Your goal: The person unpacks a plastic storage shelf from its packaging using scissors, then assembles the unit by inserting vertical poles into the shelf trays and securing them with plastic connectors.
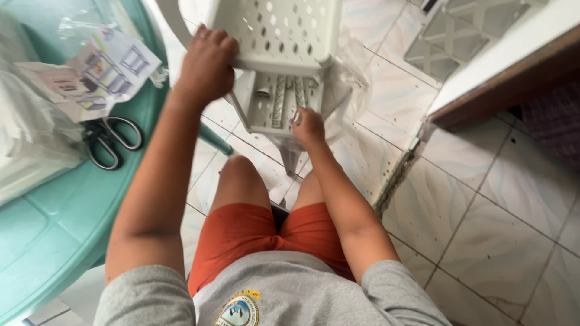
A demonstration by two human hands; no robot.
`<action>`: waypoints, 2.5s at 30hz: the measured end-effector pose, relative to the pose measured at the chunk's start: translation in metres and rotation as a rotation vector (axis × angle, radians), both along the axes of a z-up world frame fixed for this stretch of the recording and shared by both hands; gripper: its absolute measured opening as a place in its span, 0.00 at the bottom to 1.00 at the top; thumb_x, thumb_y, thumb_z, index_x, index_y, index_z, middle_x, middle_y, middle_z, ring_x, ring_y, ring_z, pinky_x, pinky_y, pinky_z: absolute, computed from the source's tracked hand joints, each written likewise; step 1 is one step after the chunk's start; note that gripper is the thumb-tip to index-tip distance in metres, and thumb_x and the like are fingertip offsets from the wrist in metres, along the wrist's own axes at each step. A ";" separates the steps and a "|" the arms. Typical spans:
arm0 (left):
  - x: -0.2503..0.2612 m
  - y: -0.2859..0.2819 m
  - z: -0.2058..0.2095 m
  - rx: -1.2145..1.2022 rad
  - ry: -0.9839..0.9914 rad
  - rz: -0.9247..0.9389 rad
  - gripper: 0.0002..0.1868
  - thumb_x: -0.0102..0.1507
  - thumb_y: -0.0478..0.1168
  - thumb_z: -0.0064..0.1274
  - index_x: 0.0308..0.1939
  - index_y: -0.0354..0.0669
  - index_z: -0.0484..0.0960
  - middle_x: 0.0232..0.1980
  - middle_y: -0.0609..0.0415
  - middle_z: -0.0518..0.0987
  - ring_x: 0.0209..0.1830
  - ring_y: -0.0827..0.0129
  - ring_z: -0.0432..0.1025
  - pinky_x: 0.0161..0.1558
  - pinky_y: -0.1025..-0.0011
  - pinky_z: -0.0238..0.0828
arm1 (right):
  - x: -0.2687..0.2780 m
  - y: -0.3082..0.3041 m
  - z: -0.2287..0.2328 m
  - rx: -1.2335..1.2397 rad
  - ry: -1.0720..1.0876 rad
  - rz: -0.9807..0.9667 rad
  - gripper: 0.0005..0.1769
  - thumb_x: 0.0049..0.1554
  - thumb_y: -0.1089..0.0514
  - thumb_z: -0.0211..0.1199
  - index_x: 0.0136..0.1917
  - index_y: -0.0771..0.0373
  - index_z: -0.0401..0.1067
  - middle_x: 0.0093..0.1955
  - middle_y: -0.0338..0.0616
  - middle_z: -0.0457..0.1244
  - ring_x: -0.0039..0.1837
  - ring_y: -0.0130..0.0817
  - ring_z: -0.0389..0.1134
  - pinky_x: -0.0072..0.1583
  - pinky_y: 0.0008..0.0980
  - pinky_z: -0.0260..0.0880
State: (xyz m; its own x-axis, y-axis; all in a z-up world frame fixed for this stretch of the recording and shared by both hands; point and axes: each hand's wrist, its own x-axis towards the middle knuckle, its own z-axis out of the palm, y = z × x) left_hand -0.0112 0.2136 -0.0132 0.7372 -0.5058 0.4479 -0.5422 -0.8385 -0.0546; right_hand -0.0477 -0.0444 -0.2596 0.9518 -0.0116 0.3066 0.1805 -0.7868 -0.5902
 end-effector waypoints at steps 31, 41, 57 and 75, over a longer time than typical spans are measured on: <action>-0.045 -0.092 0.005 -0.300 -0.209 -0.073 0.17 0.56 0.42 0.63 0.48 0.51 0.78 0.40 0.59 0.75 0.43 0.60 0.70 0.53 0.55 0.55 | 0.038 0.059 -0.019 0.244 0.437 -0.319 0.29 0.50 0.41 0.69 0.55 0.63 0.71 0.51 0.58 0.69 0.56 0.58 0.70 0.59 0.50 0.69; -0.046 -0.096 0.002 -0.356 -0.208 -0.075 0.14 0.61 0.42 0.62 0.48 0.49 0.76 0.42 0.56 0.74 0.45 0.59 0.69 0.54 0.55 0.54 | 0.050 -0.079 0.007 1.119 -0.117 -0.281 0.11 0.56 0.65 0.70 0.44 0.64 0.67 0.34 0.44 0.66 0.33 0.29 0.66 0.36 0.27 0.67; -0.041 -0.126 -0.017 -0.343 -0.278 -0.066 0.15 0.62 0.41 0.61 0.51 0.49 0.77 0.45 0.56 0.75 0.48 0.56 0.69 0.57 0.53 0.53 | -0.063 -0.125 0.206 0.439 -0.496 -0.346 0.12 0.56 0.70 0.63 0.41 0.64 0.60 0.36 0.38 0.61 0.38 0.25 0.58 0.41 0.27 0.62; -0.039 -0.133 -0.020 -0.387 -0.277 -0.082 0.15 0.62 0.42 0.61 0.50 0.47 0.76 0.43 0.55 0.73 0.45 0.56 0.68 0.55 0.52 0.54 | -0.057 -0.094 0.216 0.286 -0.590 -0.381 0.12 0.53 0.68 0.65 0.38 0.63 0.61 0.36 0.37 0.64 0.37 0.29 0.60 0.42 0.29 0.63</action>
